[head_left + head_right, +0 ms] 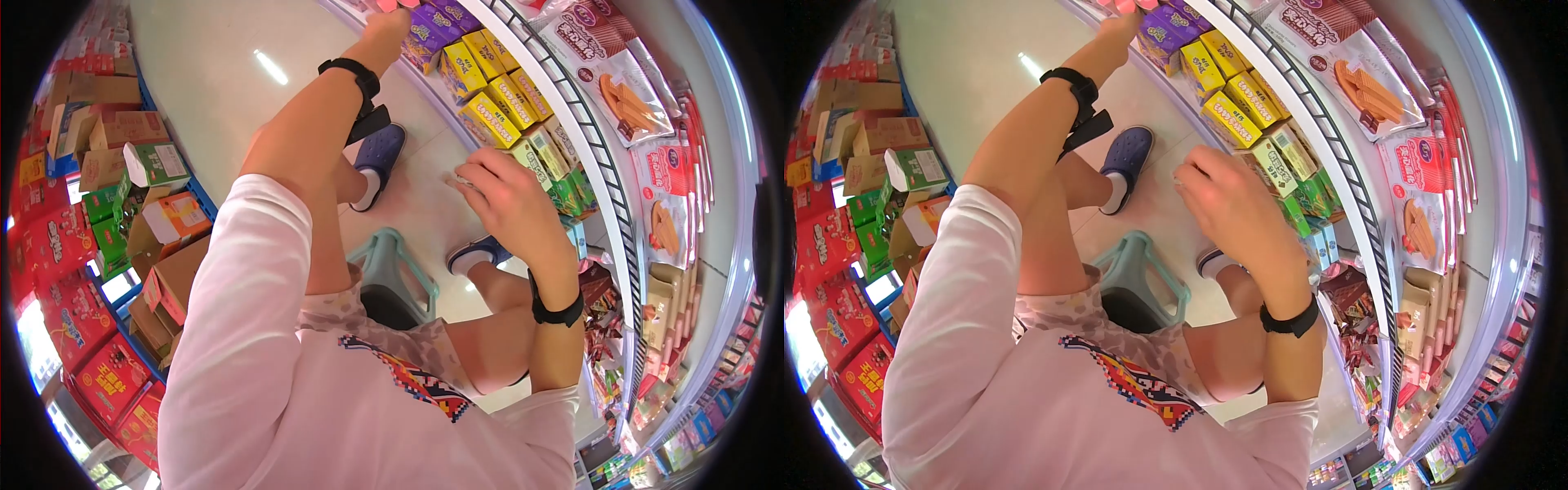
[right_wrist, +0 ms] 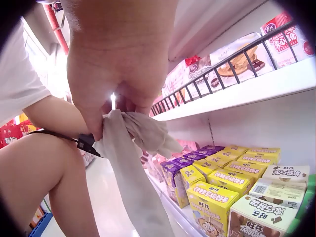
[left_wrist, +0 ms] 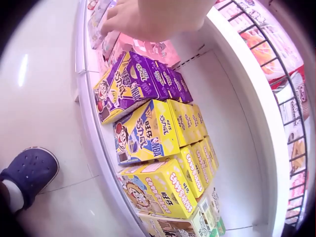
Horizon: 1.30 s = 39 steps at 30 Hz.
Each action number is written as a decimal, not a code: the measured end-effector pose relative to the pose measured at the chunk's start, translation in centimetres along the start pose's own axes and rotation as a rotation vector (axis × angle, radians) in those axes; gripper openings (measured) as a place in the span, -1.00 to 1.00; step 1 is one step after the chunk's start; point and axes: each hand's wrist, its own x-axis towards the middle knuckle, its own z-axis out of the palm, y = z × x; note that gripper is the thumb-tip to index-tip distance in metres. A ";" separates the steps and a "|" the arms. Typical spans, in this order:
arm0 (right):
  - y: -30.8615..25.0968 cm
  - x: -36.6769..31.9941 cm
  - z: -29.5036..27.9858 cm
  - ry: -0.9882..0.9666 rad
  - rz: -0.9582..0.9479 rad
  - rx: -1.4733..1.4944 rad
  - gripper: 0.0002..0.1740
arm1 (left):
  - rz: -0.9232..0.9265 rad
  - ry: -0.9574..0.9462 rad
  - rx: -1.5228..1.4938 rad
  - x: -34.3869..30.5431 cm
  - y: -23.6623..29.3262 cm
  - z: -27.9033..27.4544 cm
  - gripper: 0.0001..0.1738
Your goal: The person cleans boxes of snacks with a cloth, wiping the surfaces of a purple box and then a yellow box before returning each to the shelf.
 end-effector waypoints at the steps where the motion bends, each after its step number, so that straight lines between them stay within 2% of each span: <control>1: -0.1 0.1 0.0 -0.006 -0.017 -0.005 -0.83 | -0.117 -0.190 -0.140 0.2 -0.6 0.0 -0.13; 2: -0.1 0.1 0.1 -0.008 -0.020 -0.006 -0.83 | -0.117 -0.188 -0.144 0.3 -1.0 0.5 -0.13; 4: 0.1 0.2 0.5 -0.029 -0.019 -0.018 -0.83 | -0.167 -0.354 -0.280 -1.7 -0.4 1.1 -0.15; 5: 0.1 0.2 0.5 -0.032 -0.021 -0.019 -0.83 | -0.167 -0.352 -0.283 -1.8 -0.4 1.0 -0.15; 7: 0.0 0.3 0.6 -0.038 -0.032 -0.010 -0.88 | 0.019 -0.482 -0.148 0.4 -1.6 1.7 -0.27; 8: -0.1 0.3 0.6 -0.038 -0.036 -0.011 -0.88 | 0.022 -0.480 -0.149 3.0 -3.4 2.8 -0.27; 9: -0.1 0.2 0.6 -0.042 -0.021 -0.011 -0.88 | 0.119 -0.448 -0.134 6.3 -6.0 4.4 -0.33; 10: -0.1 0.2 0.6 -0.045 -0.008 -0.012 -0.88 | 0.218 -0.415 -0.118 8.1 -7.1 5.2 -0.40; 11: 0.0 0.1 0.6 -0.043 -0.015 -0.014 -0.88 | 0.223 -0.410 -0.120 7.3 -6.2 5.1 -0.40; 13: 0.2 0.0 0.6 -0.043 -0.002 -0.015 -0.85 | -0.024 -0.251 -0.159 3.7 -2.8 4.6 -0.48; 14: 0.3 0.1 0.5 -0.040 -0.006 -0.017 -0.85 | -0.019 -0.249 -0.161 2.4 -1.7 4.6 -0.48; 16: 0.3 0.0 0.4 -0.059 -0.009 -0.082 -0.86 | -0.088 -0.075 -0.189 -0.3 0.2 4.2 -0.50; 17: 0.2 0.1 0.2 -0.054 -0.012 -0.085 -0.86 | -0.081 -0.074 -0.190 -3.1 2.0 2.9 -0.50; 19: -0.1 0.3 -0.1 -0.059 -0.021 -0.095 -0.88 | -0.072 -0.282 -0.273 -10.1 5.3 -0.3 -0.53; 20: -0.1 0.4 -0.2 -0.052 -0.026 -0.096 -0.88 | -0.064 -0.280 -0.271 -11.7 5.7 -0.8 -0.53; 22: 0.0 0.4 -0.1 0.011 -0.036 -0.144 -0.88 | -0.080 -0.512 -0.518 -14.6 6.6 -1.6 -0.51; 23: -0.2 0.6 -0.1 0.022 -0.037 -0.145 -0.88 | -0.071 -0.514 -0.511 -16.5 6.5 -2.2 -0.51; 25: -0.7 0.6 0.0 0.177 0.166 -0.174 -0.91 | 0.242 -0.578 -0.156 -20.6 6.1 -3.6 -0.53; 26: -0.6 0.3 0.1 0.169 0.167 -0.176 -0.91 | 0.236 -0.579 -0.163 -21.1 5.7 -3.6 -0.53; 28: -0.1 0.0 0.2 0.145 0.113 -0.185 -0.89 | 0.372 -0.477 -0.184 -21.7 5.3 -3.8 -0.55; 29: -0.2 -0.1 0.2 0.142 0.110 -0.185 -0.89 | 0.180 -0.647 -0.107 -20.1 6.2 -4.8 -0.42; 30: -0.4 -0.1 0.2 0.115 0.092 -0.180 -0.89 | 0.178 -0.641 -0.109 -18.7 6.4 -4.7 -0.42; 32: -1.1 0.1 0.3 0.089 0.055 -0.176 -0.88 | -0.095 -0.497 -0.334 -15.0 6.2 -3.2 -0.46; 33: -1.4 0.1 0.3 0.101 0.070 -0.143 -0.84 | -0.149 -0.516 -0.497 -11.9 4.0 -1.6 -0.57; 34: -1.5 0.2 0.2 0.109 0.082 -0.111 -0.79 | -0.139 -0.503 -0.514 -11.9 3.5 -1.1 -0.57; 36: -1.0 0.0 0.3 0.142 0.119 -0.140 -0.74 | -0.205 -0.474 -0.360 -13.6 2.2 -0.2 -0.63; 38: -0.5 -0.3 -0.1 0.197 0.180 -0.162 -0.68 | 0.040 -0.685 -0.094 -14.5 0.7 0.8 -0.64; 39: -0.2 -0.4 -0.5 0.235 0.219 -0.163 -0.64 | 0.046 -0.689 -0.083 -15.5 0.5 1.2 -0.64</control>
